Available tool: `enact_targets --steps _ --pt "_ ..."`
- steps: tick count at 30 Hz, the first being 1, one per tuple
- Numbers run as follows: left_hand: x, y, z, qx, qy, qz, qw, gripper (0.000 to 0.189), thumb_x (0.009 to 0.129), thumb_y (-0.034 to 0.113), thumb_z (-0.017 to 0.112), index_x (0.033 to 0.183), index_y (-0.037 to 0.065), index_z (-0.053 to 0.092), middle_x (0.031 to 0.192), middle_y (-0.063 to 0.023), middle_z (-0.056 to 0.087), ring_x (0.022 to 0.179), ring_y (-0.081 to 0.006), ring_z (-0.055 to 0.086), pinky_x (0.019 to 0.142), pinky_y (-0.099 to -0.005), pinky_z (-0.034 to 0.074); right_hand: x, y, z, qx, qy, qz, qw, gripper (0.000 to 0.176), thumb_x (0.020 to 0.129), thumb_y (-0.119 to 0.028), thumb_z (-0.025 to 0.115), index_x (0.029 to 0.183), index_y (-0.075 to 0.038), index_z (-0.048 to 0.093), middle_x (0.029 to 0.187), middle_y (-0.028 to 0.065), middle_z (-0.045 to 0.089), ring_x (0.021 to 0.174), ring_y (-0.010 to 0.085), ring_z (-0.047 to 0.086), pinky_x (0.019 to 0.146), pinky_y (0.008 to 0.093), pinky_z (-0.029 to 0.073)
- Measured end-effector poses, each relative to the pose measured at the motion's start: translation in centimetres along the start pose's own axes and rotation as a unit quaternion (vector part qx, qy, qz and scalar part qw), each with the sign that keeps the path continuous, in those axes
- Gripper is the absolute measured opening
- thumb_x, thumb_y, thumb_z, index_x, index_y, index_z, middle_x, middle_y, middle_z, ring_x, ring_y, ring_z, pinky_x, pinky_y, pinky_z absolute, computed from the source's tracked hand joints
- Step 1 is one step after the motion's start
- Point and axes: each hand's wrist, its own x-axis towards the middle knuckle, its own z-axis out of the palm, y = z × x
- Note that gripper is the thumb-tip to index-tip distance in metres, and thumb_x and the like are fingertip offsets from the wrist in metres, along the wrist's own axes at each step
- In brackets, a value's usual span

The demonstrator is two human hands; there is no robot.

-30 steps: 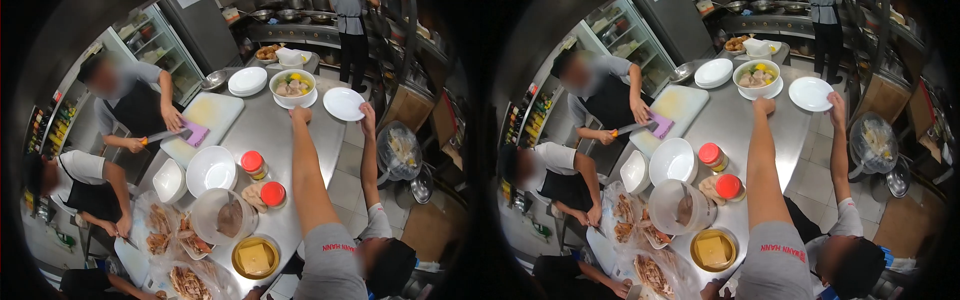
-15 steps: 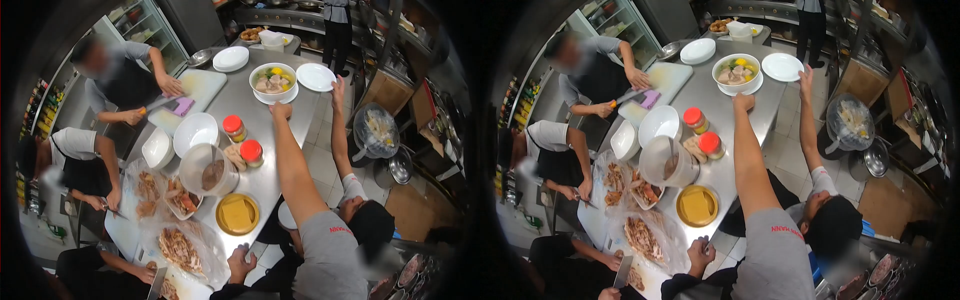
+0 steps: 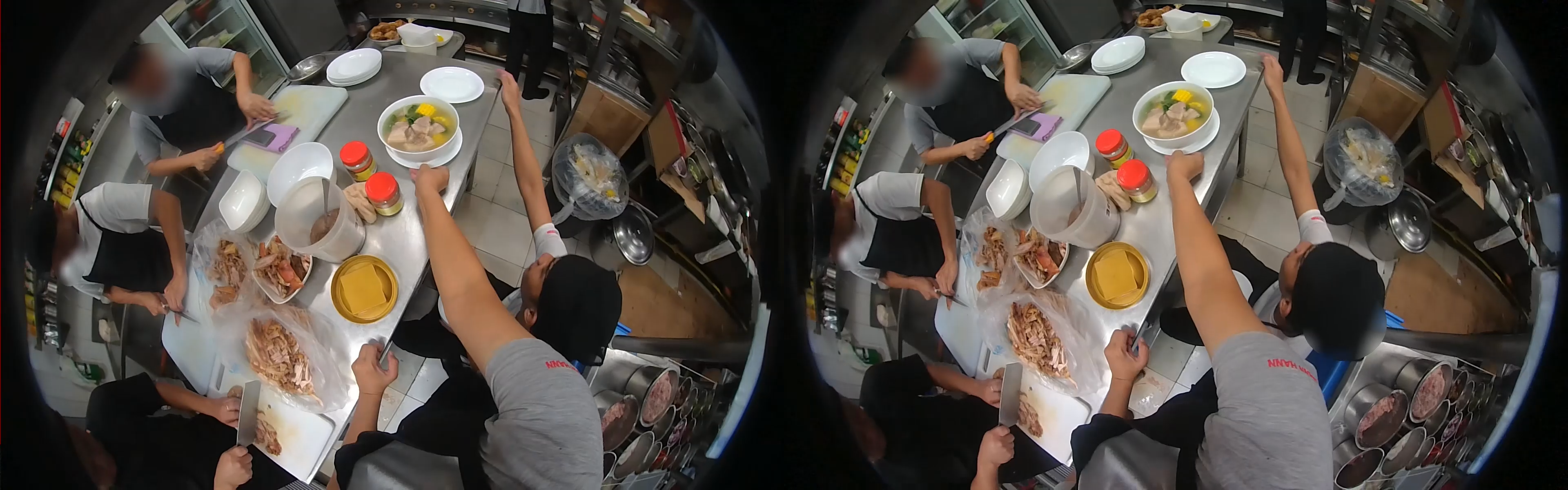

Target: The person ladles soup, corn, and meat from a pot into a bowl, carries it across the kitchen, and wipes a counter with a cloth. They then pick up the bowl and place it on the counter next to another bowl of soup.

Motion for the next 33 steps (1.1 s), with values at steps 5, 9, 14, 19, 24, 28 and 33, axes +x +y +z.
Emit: enact_targets --steps 5,9,14,19,24,28,33 --pt "-0.1 0.0 0.0 -0.002 0.006 0.005 1.000 0.014 0.062 0.013 0.060 0.070 0.005 0.052 0.061 -0.0092 0.049 0.051 -0.0252 0.052 0.047 -0.0319 0.043 -1.8 -0.4 -1.8 0.016 -0.006 0.016 1.000 0.023 0.070 0.010 0.047 0.093 0.011 0.041 0.083 0.0232 0.056 0.061 0.0298 0.063 0.048 0.0325 0.054" --pt "-0.1 0.1 -0.2 0.002 0.001 0.012 1.000 0.013 0.063 0.012 0.060 0.071 0.005 0.053 0.062 -0.0088 0.051 0.052 -0.0237 0.053 0.047 -0.0307 0.044 -2.3 -0.8 -3.0 -0.009 -0.027 0.016 0.999 0.024 0.071 0.009 0.048 0.093 0.010 0.040 0.083 0.0237 0.056 0.062 0.0301 0.063 0.048 0.0324 0.054" --pt "3.9 4.8 0.8 -0.047 -0.003 0.066 0.997 0.012 0.070 0.007 0.058 0.081 0.005 0.056 0.070 -0.0093 0.055 0.058 -0.0234 0.057 0.051 -0.0308 0.046 -2.2 -1.5 -3.6 -0.030 -0.069 0.047 0.996 0.026 0.075 0.005 0.049 0.097 0.007 0.036 0.080 0.0222 0.056 0.061 0.0303 0.063 0.048 0.0336 0.053" --pt "14.6 8.8 3.8 -0.148 -0.092 0.091 0.980 0.034 0.076 0.005 0.051 0.110 0.001 0.049 0.091 -0.0154 0.054 0.071 -0.0230 0.057 0.057 -0.0301 0.046 -0.9 0.0 -3.3 -0.001 -0.059 0.032 0.998 0.026 0.077 0.004 0.049 0.099 0.006 0.034 0.079 0.0217 0.056 0.059 0.0300 0.063 0.047 0.0343 0.053" --pt "21.3 5.7 8.6 -0.203 -0.156 -0.026 0.966 0.056 0.076 0.004 0.051 0.129 0.000 0.031 0.117 -0.0195 0.048 0.098 -0.0289 0.053 0.084 -0.0345 0.042 -1.7 -0.9 -3.4 0.035 -0.046 0.044 0.997 0.025 0.072 0.008 0.048 0.095 0.006 0.038 0.082 0.0228 0.055 0.056 0.0302 0.061 0.045 0.0337 0.054" --pt "22.6 3.8 10.0 -0.204 -0.160 -0.068 0.963 0.063 0.077 0.005 0.051 0.132 0.000 0.022 0.122 -0.0224 0.043 0.105 -0.0331 0.049 0.090 -0.0362 0.038 -2.7 -1.2 -4.2 0.063 -0.055 0.060 0.995 0.028 0.072 0.008 0.048 0.098 0.005 0.036 0.090 0.0224 0.052 0.060 0.0310 0.062 0.050 0.0350 0.055" --pt "23.0 3.0 11.3 -0.158 -0.109 -0.005 0.981 0.069 0.076 0.011 0.056 0.133 -0.001 0.019 0.125 -0.0265 0.039 0.109 -0.0344 0.047 0.090 -0.0355 0.038 -2.7 -0.9 -5.7 0.011 -0.108 0.050 0.993 0.026 0.080 0.001 0.046 0.100 0.003 0.029 0.085 0.0234 0.053 0.068 0.0335 0.063 0.055 0.0404 0.055"
